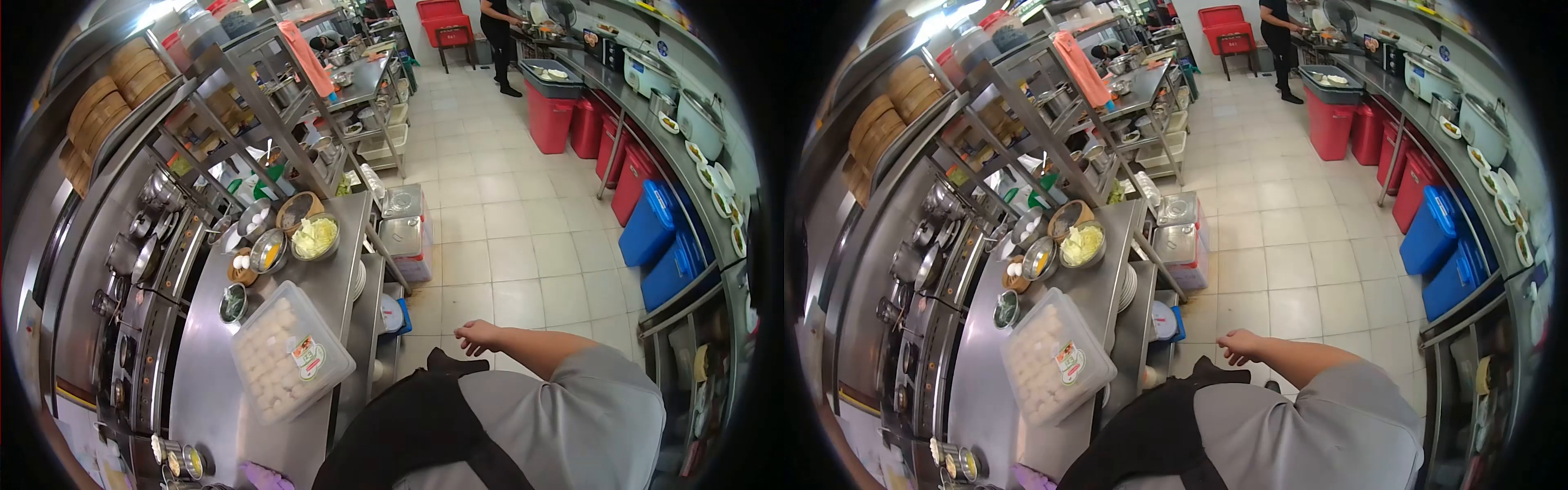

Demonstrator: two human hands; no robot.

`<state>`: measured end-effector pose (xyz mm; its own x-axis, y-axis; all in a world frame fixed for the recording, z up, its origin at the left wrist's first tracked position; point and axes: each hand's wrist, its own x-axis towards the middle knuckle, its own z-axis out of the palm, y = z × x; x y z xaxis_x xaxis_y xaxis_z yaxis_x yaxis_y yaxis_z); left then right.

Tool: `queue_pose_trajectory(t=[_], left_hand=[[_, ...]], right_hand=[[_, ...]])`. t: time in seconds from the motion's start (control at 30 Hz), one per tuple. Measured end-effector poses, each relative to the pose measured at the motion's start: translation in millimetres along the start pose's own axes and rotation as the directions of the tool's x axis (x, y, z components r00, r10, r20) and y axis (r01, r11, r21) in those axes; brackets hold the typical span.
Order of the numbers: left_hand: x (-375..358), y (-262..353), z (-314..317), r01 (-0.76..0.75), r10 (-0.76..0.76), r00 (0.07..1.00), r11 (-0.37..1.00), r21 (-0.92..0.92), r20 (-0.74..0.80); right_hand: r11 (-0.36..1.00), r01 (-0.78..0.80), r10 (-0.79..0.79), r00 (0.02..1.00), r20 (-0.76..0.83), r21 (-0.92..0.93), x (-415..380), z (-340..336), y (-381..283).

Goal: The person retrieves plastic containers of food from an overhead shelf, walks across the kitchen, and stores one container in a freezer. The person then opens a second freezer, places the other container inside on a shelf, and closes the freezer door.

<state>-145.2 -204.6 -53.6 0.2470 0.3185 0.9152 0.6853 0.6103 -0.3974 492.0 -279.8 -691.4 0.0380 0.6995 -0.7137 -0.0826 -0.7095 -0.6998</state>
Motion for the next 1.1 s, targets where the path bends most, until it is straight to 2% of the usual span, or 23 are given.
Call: queue_pose_trajectory(t=[0.03,0.17,0.2,0.33,0.43,0.57,0.73,0.8,0.83,0.9,1.07,1.1], left_hand=[[-7,-9,-3,0.001,-0.003,0.999,0.998,0.057,0.033],[-40,-52,-14,0.028,-0.030,0.990,0.999,-0.017,-0.137],[-36,-38,-47,-0.227,0.308,0.864,0.944,0.239,-0.397],[-77,-24,-61,-0.067,0.009,0.958,0.979,-0.193,-0.287],[-116,4,-64,-0.012,-0.088,0.970,0.913,-0.408,-0.226],[-166,41,-63,0.060,-0.155,0.982,0.791,-0.609,-0.105],[-227,87,-55,0.147,-0.149,0.987,0.658,-0.738,0.064],[-250,119,-50,0.149,-0.103,0.989,0.642,-0.752,0.107],[-259,139,-48,0.072,-0.038,0.997,0.670,-0.739,0.063],[-281,180,-58,0.161,-0.017,0.980,0.661,-0.733,0.200],[-317,246,-74,0.224,0.061,0.951,0.537,-0.814,0.302],[-324,257,-70,0.212,0.060,0.958,0.515,-0.831,0.281]], right_hand=[[1.000,0.009,-0.009,1.000,0.008,-0.006,0,-1,-4],[0.997,0.048,-0.046,0.998,0.041,-0.053,1,-6,-17],[0.996,0.059,-0.056,0.997,0.051,-0.066,1,-8,-21],[0.994,0.085,-0.080,0.994,0.071,-0.074,9,-9,-36],[0.991,0.114,-0.107,0.990,0.092,-0.076,9,-8,-48],[0.982,0.155,-0.142,0.983,0.116,-0.111,9,-6,-58],[0.984,0.133,-0.121,0.987,0.103,-0.116,2,-14,-46],[0.986,0.103,-0.091,0.991,0.099,-0.129,-1,-20,-34],[0.987,0.095,-0.084,0.993,0.088,-0.128,-4,-24,-29],[0.989,0.082,-0.072,0.994,0.080,-0.125,-4,-31,-15],[0.989,0.027,-0.024,0.999,0.025,-0.148,-16,-43,-3],[0.992,0.034,-0.036,0.999,-0.008,-0.120,-19,-47,-5]])
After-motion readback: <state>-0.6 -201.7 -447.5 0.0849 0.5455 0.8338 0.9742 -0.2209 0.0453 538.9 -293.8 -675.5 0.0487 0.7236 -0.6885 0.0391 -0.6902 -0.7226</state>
